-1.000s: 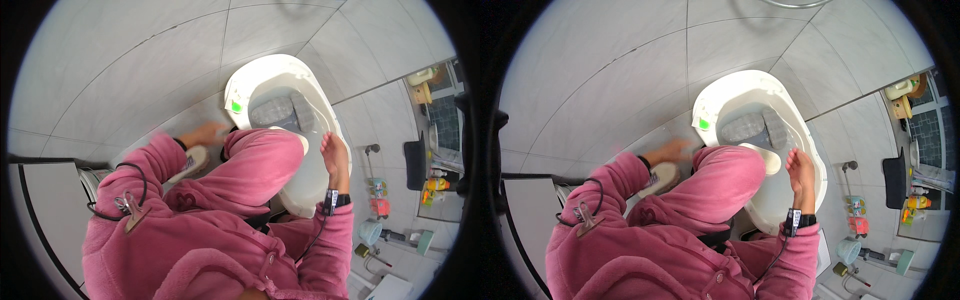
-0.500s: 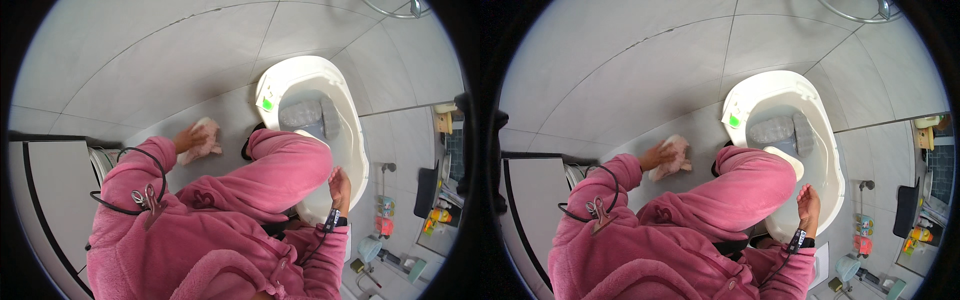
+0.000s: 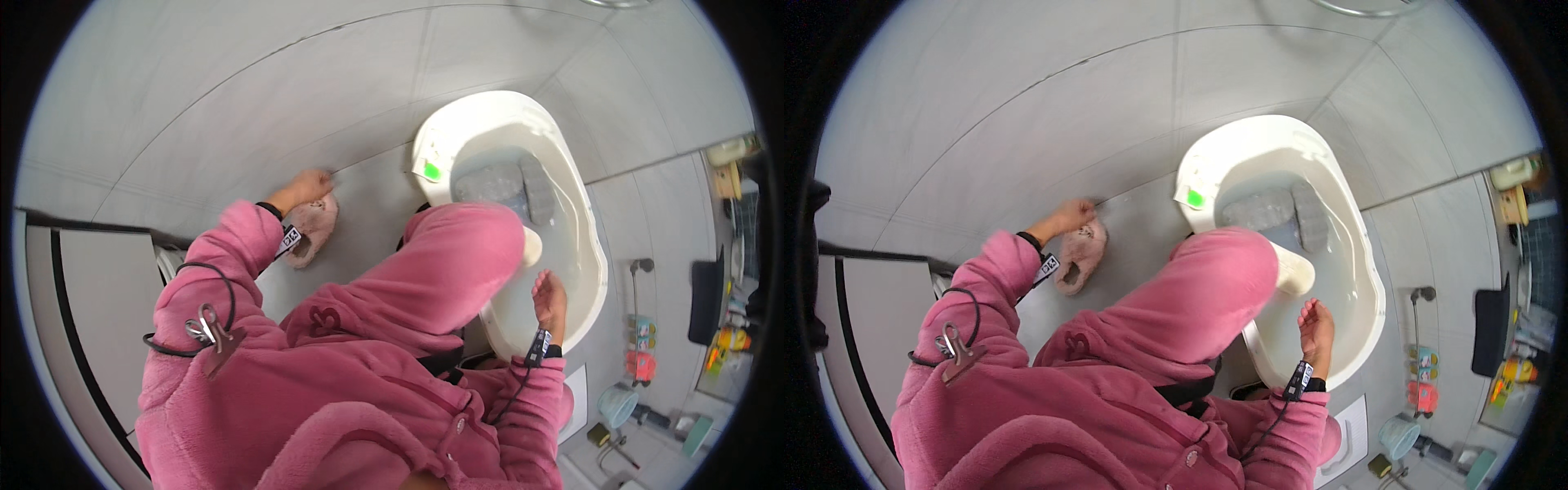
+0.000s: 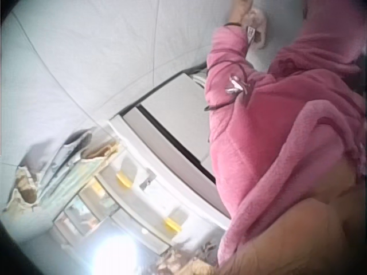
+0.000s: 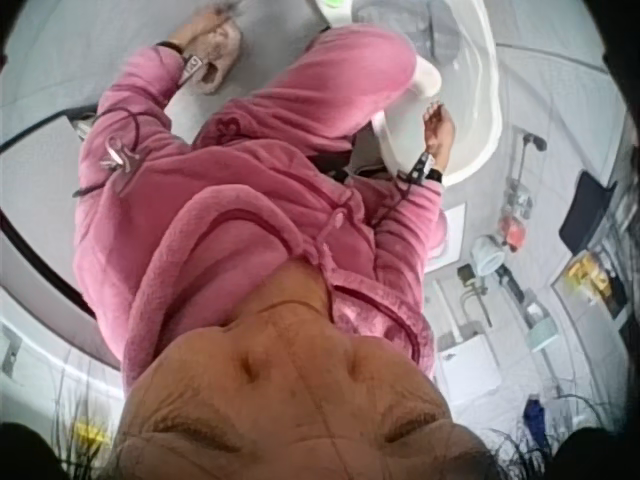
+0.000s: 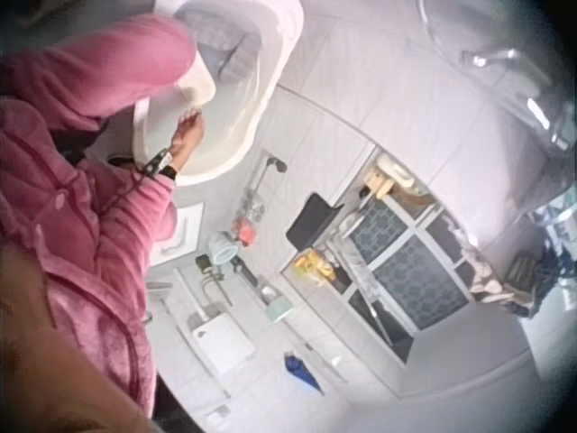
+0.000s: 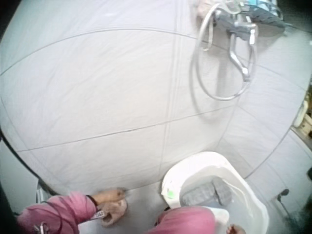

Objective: The person washes a pair of pink slippers in a white basin filled with water. They scrub the slippers with a green brush, rinse them, and squeeze out excess water. The slippers are handled one at a time and repeatedly submerged and lifted during the process.

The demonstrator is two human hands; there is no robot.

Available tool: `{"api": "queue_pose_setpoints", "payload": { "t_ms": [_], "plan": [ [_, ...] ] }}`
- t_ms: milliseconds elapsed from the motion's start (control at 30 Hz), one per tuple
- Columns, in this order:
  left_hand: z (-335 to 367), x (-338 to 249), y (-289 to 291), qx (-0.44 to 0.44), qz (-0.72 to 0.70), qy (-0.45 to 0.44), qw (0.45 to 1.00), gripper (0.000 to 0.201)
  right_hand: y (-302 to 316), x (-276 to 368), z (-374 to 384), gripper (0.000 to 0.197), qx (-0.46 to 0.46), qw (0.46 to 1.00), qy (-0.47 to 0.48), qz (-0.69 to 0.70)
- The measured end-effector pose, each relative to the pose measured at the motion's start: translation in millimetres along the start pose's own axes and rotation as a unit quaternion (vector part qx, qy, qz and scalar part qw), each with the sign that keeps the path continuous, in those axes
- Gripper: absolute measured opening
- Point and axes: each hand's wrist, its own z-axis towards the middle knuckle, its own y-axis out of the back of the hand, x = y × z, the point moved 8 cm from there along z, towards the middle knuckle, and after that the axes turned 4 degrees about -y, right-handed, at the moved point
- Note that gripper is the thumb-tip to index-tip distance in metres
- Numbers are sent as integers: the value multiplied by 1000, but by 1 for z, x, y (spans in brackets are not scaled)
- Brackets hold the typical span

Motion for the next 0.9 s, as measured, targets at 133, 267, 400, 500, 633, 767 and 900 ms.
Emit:
{"api": "queue_pose_setpoints", "payload": {
  "t_ms": [133,267,400,500,633,767,900],
  "plan": [
    [-2,-189,68,-112,-237,-166,951,43,76,-40,30,15,-14,999,-25,27],
    [-71,-385,87,35,-372,-320,871,42,142,-89,55,14,-186,981,-50,35],
    [-102,-517,21,214,-380,-367,822,43,137,-114,68,11,-194,980,-40,-6],
    [-82,-565,-87,343,-428,-346,761,43,127,-122,77,11,-205,978,-19,-24],
    [-5,-537,-247,279,-278,-240,888,46,138,-130,93,25,-255,962,-24,-97],
    [64,-455,-316,84,84,-253,960,70,167,-132,102,38,-379,894,27,-236],
    [107,-412,-327,15,222,-251,942,95,175,-141,120,44,-431,828,18,-359]
  ]
}}
